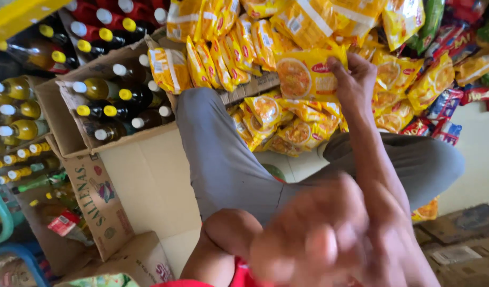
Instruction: The person is stocking instant noodle packets onto a grocery shelf.
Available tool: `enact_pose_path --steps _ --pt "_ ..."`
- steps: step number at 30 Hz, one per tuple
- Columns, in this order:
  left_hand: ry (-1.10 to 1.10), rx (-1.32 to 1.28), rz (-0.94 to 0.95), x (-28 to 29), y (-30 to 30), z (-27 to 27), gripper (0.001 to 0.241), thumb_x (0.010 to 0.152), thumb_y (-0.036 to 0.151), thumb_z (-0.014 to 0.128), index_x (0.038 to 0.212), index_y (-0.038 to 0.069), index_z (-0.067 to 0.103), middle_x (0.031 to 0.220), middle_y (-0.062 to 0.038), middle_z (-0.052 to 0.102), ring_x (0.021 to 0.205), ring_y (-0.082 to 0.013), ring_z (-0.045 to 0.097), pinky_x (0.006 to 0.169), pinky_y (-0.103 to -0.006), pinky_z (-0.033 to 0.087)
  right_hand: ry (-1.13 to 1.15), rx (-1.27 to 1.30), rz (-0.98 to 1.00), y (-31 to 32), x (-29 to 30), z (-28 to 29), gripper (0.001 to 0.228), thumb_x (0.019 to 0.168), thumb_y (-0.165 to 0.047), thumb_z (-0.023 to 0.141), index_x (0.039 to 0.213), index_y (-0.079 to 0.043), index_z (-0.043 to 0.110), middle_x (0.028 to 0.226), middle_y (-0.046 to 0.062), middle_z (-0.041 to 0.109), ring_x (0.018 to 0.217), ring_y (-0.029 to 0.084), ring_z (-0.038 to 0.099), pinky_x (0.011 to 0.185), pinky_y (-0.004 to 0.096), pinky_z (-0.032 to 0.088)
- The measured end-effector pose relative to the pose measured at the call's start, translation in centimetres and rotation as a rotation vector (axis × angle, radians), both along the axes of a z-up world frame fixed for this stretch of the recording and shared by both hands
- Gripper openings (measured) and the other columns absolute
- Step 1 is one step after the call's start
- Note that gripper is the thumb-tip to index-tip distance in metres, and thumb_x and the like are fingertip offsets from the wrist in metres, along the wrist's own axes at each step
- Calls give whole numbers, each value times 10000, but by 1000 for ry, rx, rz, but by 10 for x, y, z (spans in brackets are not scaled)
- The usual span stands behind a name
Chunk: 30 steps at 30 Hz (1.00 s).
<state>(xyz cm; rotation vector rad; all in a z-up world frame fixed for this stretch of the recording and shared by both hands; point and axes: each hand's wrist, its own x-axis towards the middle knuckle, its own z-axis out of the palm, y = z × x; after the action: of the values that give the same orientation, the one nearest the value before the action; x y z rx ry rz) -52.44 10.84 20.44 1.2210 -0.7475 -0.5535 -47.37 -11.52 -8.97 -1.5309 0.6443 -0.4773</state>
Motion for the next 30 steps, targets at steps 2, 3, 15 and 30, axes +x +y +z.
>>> enact_pose_path --steps 2,3,15,30 --pt "-161 33 85 32 -10 -53 285 1010 270 740 1153 97 565 1136 -73 629 1092 -196 630 996 -330 485 -16 -10 23 -6 8 0 124 1026 -112 734 1063 3 755 900 -49 718 780 15 577 675 210 478" --pt "-229 50 125 48 -23 -95 278 1010 255 745 1151 97 564 1128 -74 632 1086 -197 634 990 -331 490 -21 -17 20 -9 5 -9 124 1026 -112 734 1063 3 755 900 -49 718 780 15 577 675 210 478" --pt "-525 374 117 179 -46 -265 443 935 398 759 1185 37 705 1046 -145 748 961 -323 729 818 -383 554 -136 -356 107 23 12 43 293 964 -92 801 1198 39 685 1103 58 691 1023 124 620 890 285 507" --pt "546 -54 281 226 -45 -299 209 977 244 765 859 94 679 813 41 659 723 -48 574 647 -240 477 -25 399 490 21 16 15 413 972 -118 714 1347 22 610 1210 80 718 1058 137 666 939 332 534"
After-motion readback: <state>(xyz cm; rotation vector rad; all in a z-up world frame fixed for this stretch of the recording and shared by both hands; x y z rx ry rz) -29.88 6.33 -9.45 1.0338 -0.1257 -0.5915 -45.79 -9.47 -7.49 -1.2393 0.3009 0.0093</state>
